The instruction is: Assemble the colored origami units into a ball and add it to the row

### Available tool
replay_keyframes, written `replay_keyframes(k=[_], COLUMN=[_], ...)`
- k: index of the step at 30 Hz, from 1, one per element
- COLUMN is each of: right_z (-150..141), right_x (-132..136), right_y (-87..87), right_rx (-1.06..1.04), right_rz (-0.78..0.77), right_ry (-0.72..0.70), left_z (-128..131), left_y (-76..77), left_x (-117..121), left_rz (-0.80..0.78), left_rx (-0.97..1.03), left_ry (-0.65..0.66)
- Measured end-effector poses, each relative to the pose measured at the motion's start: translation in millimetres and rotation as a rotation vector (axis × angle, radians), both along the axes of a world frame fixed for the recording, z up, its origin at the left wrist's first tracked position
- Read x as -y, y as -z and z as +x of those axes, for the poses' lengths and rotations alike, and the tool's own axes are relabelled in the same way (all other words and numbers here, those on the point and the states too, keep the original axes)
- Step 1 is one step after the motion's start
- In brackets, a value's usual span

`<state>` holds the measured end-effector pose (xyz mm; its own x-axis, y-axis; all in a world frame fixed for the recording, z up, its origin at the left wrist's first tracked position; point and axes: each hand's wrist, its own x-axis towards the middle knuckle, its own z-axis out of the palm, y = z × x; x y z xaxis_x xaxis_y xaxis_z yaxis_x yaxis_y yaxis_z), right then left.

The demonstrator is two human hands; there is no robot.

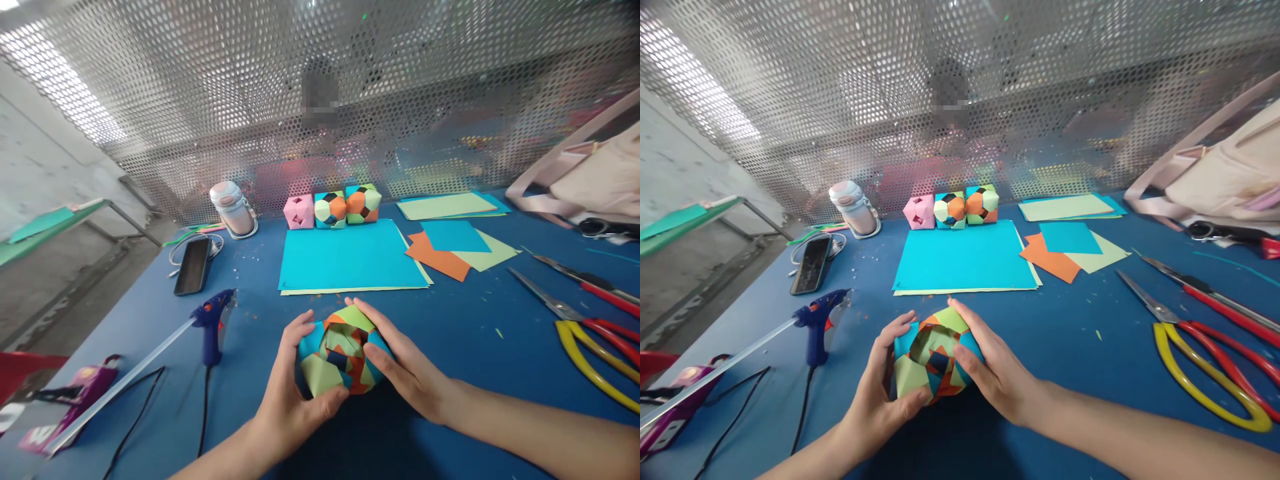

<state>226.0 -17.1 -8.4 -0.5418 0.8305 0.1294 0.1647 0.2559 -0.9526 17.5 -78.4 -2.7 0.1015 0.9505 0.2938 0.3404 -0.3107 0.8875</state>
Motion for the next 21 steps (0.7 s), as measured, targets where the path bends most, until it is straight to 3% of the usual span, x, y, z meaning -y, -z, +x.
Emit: replay_keyframes(k=[10, 21], right_z=[-4, -8], right_x=[1, 5], right_y=[-3.7, -17.9], right_rx=[0.015, -0.016], right_rz=[0.135, -0.077], right_ry=[-0.051, 0.050], left_z=[2, 2], left_y=[-4.7, -9.7], left_x=[-2, -4], left_rz=[0.062, 0.044], left_rx=[-0.057, -0.106], left_ry=[0.022, 0.063])
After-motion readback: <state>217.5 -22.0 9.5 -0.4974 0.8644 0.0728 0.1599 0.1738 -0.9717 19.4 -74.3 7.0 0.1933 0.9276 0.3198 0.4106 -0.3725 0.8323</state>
